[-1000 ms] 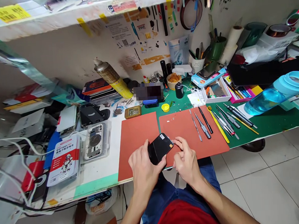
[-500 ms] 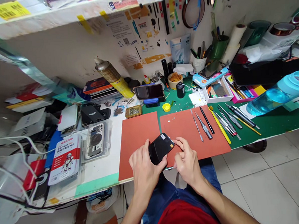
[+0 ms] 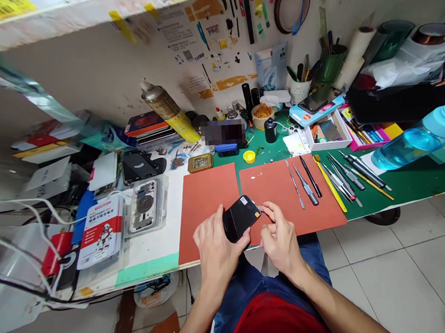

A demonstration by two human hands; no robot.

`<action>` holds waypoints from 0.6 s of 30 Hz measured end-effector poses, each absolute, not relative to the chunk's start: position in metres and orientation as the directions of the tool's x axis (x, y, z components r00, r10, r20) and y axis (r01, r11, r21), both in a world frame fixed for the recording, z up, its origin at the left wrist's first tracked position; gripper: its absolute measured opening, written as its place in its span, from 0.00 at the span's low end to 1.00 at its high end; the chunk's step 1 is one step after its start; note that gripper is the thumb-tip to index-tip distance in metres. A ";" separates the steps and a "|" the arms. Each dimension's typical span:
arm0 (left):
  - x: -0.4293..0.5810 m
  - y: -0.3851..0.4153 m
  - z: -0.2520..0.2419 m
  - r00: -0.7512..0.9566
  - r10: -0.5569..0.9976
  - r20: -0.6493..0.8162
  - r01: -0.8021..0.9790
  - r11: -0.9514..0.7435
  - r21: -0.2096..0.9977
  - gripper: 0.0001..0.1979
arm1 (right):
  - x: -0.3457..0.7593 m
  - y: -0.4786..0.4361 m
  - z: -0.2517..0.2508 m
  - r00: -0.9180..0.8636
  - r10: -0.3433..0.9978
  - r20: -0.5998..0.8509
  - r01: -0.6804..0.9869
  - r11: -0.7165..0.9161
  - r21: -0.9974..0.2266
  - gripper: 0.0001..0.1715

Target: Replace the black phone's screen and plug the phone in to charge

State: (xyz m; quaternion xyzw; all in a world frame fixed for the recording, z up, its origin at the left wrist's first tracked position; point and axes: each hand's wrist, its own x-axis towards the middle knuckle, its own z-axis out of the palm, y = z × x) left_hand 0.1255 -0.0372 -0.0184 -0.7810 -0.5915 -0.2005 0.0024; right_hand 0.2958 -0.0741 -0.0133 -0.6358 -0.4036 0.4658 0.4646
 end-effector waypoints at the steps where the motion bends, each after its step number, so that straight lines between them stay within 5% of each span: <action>1: 0.126 -0.037 -0.018 0.220 0.923 0.316 0.924 -0.301 0.235 0.39 | 0.296 -0.074 -0.013 0.240 0.946 -0.218 0.081 -0.243 -0.967 0.31; 18: 0.125 -0.037 -0.020 0.216 0.919 0.329 0.922 -0.302 0.240 0.38 | 0.295 -0.074 -0.015 0.228 0.957 -0.181 0.103 -0.209 -0.973 0.29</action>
